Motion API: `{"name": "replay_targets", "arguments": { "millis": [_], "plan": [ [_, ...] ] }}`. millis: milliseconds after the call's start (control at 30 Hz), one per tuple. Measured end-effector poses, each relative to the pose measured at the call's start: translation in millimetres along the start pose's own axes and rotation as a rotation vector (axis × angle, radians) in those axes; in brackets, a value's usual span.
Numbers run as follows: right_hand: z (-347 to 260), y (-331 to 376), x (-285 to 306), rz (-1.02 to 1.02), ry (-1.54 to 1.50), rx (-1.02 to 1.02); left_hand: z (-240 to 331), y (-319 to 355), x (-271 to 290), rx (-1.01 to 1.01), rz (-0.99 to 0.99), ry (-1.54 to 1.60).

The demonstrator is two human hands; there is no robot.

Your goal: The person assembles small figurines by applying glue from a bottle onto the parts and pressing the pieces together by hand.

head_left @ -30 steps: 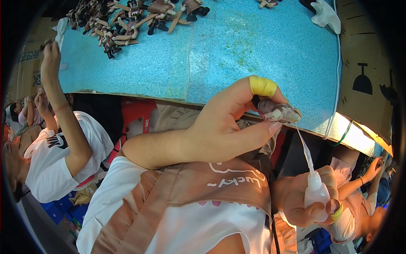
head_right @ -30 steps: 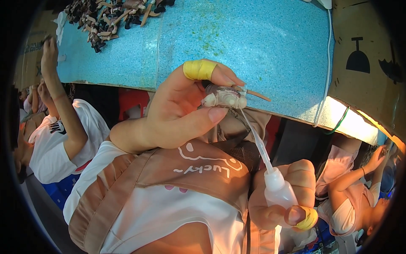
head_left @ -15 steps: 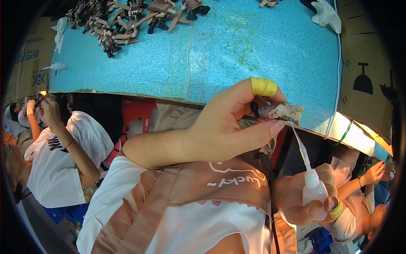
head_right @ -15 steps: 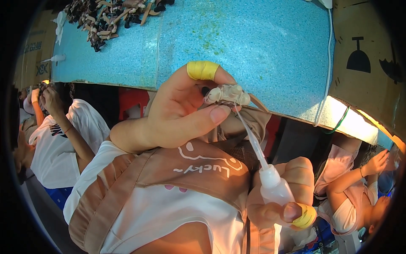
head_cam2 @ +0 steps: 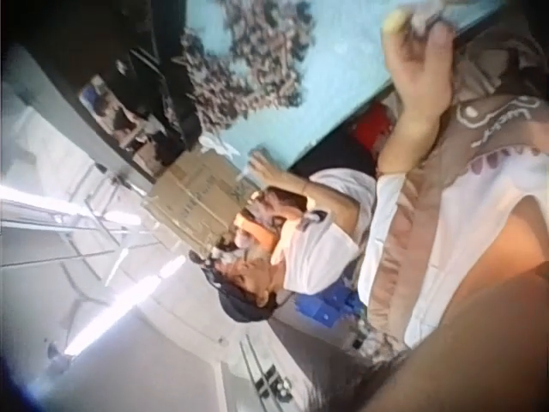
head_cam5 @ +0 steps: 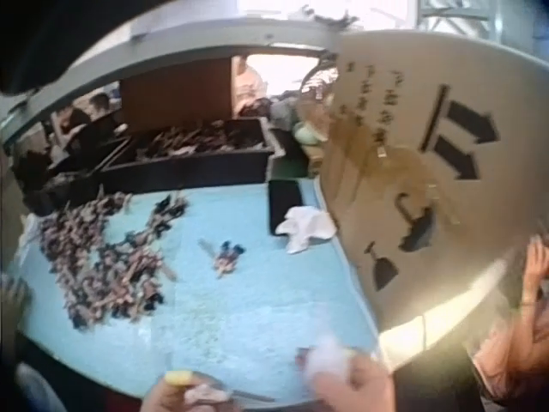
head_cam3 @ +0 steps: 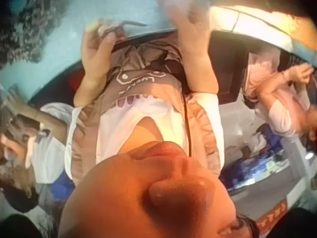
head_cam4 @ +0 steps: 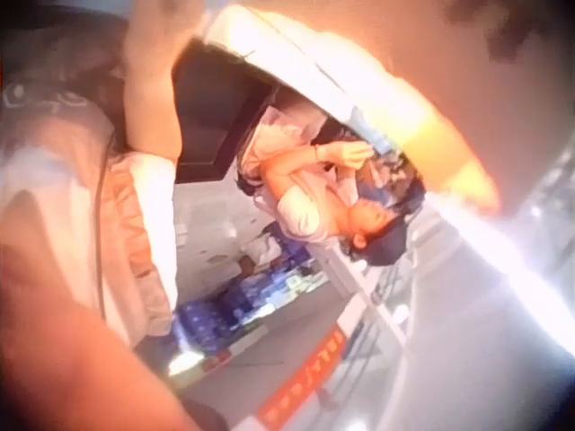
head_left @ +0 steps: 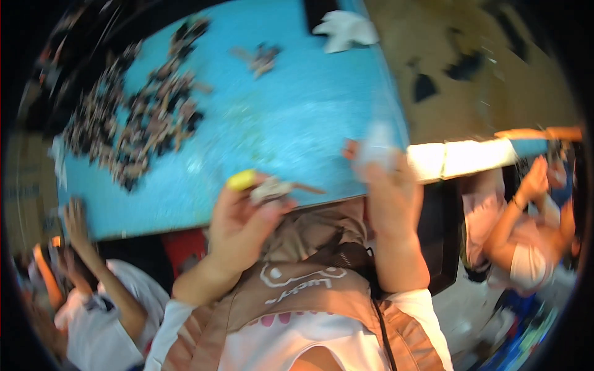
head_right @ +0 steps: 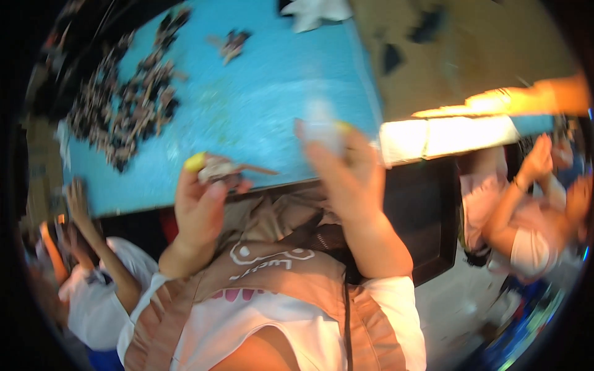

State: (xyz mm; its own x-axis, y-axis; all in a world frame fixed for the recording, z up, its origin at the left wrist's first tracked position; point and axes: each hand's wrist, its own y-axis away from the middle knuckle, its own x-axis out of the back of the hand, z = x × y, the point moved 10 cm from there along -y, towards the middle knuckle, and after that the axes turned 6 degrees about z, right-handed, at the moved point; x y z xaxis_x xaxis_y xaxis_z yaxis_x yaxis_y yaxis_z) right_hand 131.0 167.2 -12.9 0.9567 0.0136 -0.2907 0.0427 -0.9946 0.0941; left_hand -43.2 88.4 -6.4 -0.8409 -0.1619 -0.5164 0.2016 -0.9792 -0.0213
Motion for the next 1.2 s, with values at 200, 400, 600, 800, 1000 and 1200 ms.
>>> {"name": "replay_targets", "arguments": {
  "millis": [200, 400, 600, 800, 1000, 1200],
  "plan": [
    [-43, -18, -35, -0.055, 0.847, 0.663, 2, 1, 1, -0.012, 0.042, -0.143],
    [-65, -2, -14, 0.139, 0.733, 0.845, 7, -1, -2, -0.043, 0.089, -0.197],
    [-133, 9, 92, 0.562, 0.57, 1.167, 8, -8, -5, -0.046, 0.101, -0.254],
    [-65, -171, 159, 0.318, 1.494, 0.346, -1, -5, -29, -0.026, 0.033, -0.224],
    [-60, -194, 173, 0.228, 1.294, 0.329, -2, 2, -18, 0.004, 0.069, -0.217],
    [-41, -205, 169, 0.116, 1.077, 0.27, -6, -5, -8, 0.033, 0.062, -0.194]
  ]
}}
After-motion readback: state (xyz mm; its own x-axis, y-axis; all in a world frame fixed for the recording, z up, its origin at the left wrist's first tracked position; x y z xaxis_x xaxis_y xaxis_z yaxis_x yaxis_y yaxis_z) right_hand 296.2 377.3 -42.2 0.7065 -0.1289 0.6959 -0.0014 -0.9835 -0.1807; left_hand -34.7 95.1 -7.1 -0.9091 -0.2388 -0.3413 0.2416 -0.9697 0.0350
